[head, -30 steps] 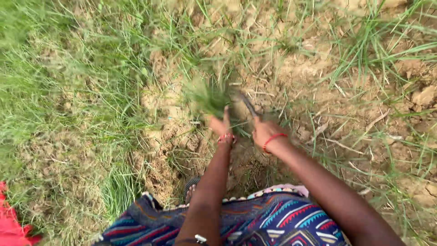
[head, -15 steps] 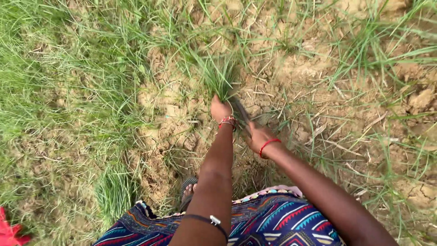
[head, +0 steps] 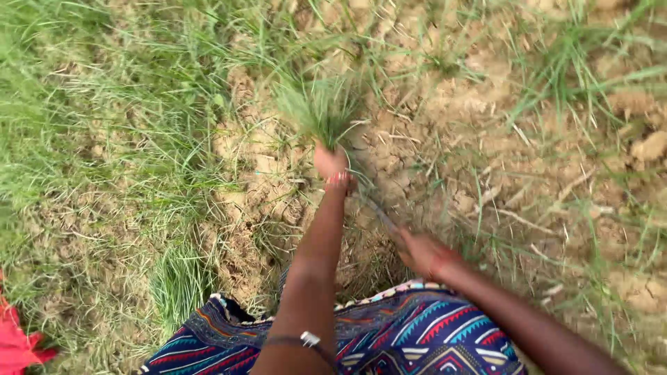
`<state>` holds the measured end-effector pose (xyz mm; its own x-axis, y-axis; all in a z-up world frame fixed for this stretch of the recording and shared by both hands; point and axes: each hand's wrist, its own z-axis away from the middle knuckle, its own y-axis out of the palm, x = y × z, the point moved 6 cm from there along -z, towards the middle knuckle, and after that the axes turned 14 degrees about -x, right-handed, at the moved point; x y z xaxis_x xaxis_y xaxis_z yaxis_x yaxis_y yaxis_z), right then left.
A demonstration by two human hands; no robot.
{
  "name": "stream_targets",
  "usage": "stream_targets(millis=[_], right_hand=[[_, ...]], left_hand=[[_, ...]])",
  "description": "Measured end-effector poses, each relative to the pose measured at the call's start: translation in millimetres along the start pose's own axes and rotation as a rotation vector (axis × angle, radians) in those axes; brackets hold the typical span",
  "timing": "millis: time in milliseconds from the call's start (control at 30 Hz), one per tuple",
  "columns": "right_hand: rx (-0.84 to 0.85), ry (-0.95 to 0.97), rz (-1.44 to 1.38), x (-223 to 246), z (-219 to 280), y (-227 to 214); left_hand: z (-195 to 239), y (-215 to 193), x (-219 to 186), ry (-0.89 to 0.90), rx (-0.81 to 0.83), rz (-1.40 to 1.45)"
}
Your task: Cutting grass using a handheld sickle in an open field.
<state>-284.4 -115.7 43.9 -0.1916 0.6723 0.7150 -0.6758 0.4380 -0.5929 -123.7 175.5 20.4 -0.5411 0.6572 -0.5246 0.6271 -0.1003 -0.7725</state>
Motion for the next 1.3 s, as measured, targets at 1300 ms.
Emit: stream_targets(millis=[1300], right_hand=[[-0.013,0.096,0.218,62,-26,-46]], left_hand=[[64,10,114,-0.117,-0.148,0.100]])
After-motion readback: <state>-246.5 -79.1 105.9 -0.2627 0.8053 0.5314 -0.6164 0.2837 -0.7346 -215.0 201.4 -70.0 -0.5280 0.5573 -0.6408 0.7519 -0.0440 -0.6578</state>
